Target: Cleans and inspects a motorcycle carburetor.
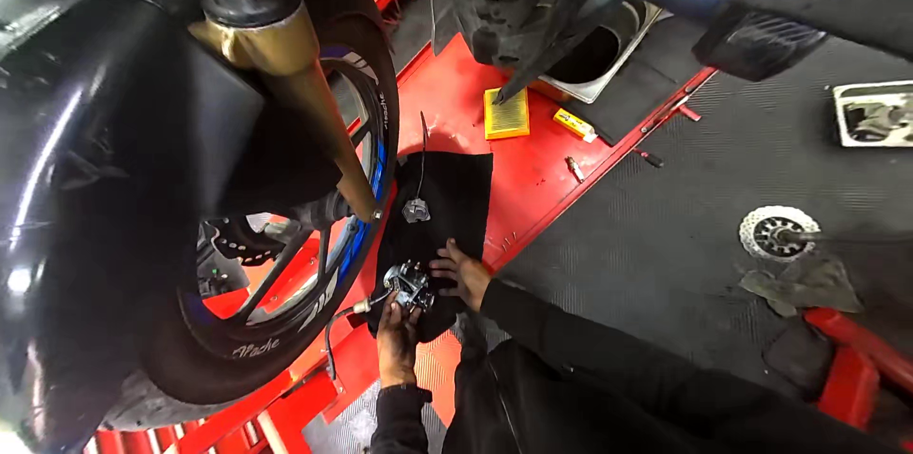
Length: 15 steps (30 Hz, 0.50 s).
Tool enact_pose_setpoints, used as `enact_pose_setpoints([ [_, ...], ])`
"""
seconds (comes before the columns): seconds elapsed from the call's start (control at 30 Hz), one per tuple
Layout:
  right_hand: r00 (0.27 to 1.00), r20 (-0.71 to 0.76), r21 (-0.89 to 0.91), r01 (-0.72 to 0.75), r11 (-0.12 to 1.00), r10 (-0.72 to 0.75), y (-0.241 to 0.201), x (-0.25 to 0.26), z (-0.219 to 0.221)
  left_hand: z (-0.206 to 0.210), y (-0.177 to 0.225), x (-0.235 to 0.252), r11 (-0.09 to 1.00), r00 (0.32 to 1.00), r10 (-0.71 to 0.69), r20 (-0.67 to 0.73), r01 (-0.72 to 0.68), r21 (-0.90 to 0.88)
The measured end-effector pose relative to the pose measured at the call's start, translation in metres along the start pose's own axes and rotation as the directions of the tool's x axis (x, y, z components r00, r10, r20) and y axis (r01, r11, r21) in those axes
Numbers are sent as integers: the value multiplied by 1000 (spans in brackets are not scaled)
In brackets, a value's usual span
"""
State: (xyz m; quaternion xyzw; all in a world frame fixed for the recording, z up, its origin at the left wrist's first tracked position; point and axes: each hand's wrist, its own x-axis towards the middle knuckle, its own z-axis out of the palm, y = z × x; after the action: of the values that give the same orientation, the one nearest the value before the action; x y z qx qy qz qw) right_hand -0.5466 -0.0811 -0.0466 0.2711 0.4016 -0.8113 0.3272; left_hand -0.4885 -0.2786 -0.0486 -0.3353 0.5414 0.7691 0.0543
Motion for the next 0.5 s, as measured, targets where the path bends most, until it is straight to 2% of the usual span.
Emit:
enact_pose_setpoints([
  [0.17,1000,28,2,7,1000,-7,9,-2,1,-8,1,-6,1000,1000,-10,1,10,-3],
  [0.27,999,-8,-41,53,998,-53,6,-5,1,-4,1,-5,1000,1000,-7,7,7,-20],
  [0.37,979,-73,-251,167,953,-191,4,-2,1,0,-3,-3,997,1000,-8,-5,8,-73],
  [0.43,963,7,-373,251,893,-268,12,2,0,-5,-4,-11,993,1000,-21,-12,19,-119],
  [0.5,944,100,-482,323,815,-315,1,10,-1,-2,-6,-8,989,999,-25,-27,21,-144],
])
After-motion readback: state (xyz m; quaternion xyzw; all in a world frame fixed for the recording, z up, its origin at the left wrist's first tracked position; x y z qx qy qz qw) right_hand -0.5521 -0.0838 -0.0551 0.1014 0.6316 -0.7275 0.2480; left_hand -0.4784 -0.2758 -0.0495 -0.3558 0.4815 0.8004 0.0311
